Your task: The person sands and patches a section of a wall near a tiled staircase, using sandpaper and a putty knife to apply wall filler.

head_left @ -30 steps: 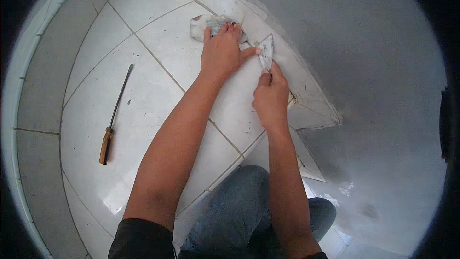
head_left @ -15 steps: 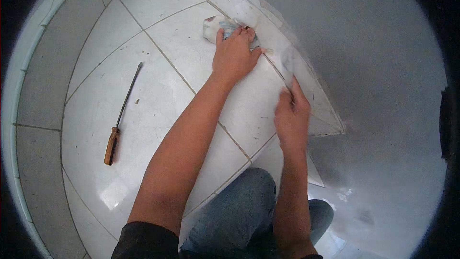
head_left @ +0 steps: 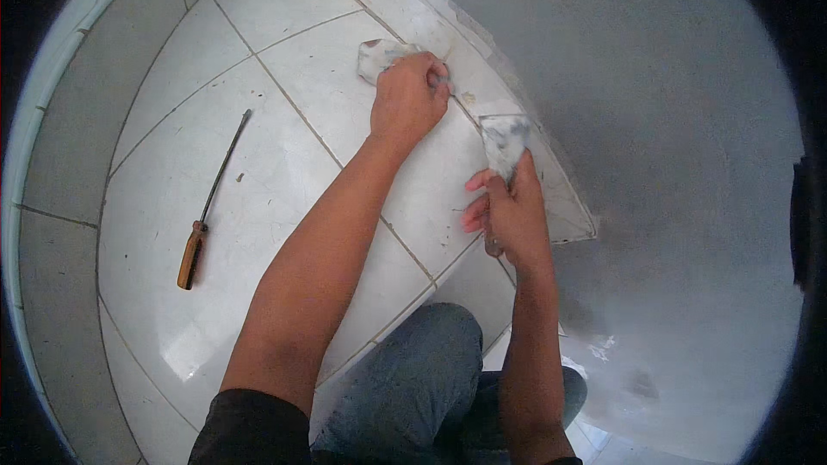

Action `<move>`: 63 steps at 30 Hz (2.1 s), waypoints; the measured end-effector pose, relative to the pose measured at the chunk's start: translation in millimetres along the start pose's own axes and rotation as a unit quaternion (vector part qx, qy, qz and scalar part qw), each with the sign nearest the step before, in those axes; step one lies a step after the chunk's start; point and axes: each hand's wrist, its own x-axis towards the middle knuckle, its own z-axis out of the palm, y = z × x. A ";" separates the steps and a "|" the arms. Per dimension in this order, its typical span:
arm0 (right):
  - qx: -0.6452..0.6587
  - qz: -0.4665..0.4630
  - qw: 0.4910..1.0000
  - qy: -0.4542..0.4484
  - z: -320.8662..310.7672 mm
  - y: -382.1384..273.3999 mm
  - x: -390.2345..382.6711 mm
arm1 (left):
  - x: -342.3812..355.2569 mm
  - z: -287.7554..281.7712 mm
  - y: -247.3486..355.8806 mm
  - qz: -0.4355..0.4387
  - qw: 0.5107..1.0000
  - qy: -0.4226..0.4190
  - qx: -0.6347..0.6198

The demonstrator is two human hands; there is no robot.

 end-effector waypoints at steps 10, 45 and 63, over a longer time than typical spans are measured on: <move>-0.358 -0.122 0.917 0.128 29.3 14.1 48.0 | -16.4 5.7 14.9 0.141 0.974 -0.085 0.156; -0.300 -0.108 0.937 0.142 40.4 10.2 53.1 | -37.7 15.6 16.3 0.162 0.979 -0.077 0.095; -0.317 -0.195 0.922 0.105 34.5 -5.8 66.1 | -33.4 19.3 12.1 0.132 0.981 -0.053 0.129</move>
